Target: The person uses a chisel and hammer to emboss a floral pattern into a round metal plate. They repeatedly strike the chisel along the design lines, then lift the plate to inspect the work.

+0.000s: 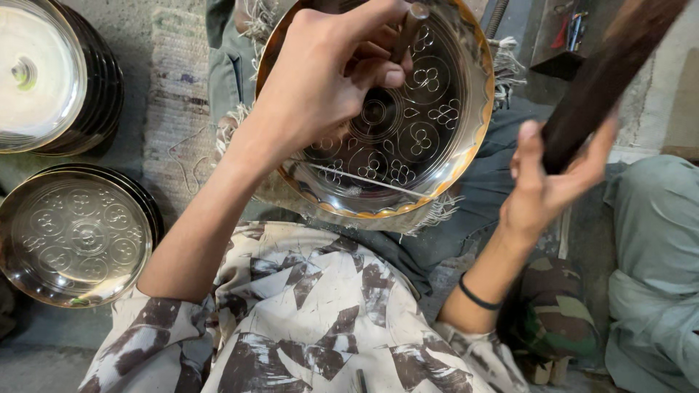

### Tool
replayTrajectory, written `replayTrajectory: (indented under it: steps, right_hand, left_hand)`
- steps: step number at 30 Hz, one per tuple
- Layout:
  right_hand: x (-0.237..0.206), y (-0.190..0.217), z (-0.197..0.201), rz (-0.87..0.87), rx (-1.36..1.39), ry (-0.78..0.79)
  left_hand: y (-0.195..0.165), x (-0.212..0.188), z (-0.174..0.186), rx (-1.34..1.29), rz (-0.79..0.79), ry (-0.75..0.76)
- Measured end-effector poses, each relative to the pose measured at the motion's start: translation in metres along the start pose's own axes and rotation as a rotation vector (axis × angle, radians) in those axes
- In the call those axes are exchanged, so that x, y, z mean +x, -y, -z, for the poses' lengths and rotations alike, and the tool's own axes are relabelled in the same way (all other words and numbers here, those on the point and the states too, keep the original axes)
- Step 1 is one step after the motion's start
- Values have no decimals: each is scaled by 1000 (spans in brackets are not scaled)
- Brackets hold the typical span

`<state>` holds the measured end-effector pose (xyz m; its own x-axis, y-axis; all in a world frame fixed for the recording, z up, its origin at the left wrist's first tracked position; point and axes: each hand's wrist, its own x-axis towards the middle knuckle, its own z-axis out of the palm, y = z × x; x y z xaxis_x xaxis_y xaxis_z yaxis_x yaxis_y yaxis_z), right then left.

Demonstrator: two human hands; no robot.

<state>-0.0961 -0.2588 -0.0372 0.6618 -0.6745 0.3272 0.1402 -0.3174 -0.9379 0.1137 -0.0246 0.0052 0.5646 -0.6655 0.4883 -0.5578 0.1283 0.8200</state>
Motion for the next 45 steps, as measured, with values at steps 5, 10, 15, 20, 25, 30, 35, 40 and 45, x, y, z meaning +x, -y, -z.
replayTrajectory:
  steps: [5,10,15,20,25,30,35,40,45]
  right_hand:
    - [31,32,-10,30,7,47]
    - [64,62,-18,369,-430,247]
    - [79,77,-13,573,-737,398]
    - [94,76,-9,602,-768,474]
    - [98,66,-8,719,-779,466]
    - [99,62,-11,775,-909,393]
    - [103,78,-23,752,-832,458]
    - [99,91,-39,829,-866,457]
    - [102,90,-33,724,-773,640]
  left_hand:
    - [3,2,-3,107,12,18]
    - [0,6,-4,160,-74,-7]
    - [-1,8,-3,249,-101,11]
    - [-3,12,-4,256,-98,35]
    - [-9,12,-4,267,-102,4]
    - [-10,12,-4,261,-100,-36]
    - [-10,10,-4,195,15,18]
    - [-13,7,-4,214,-54,10]
    - [-15,5,-2,247,-69,8]
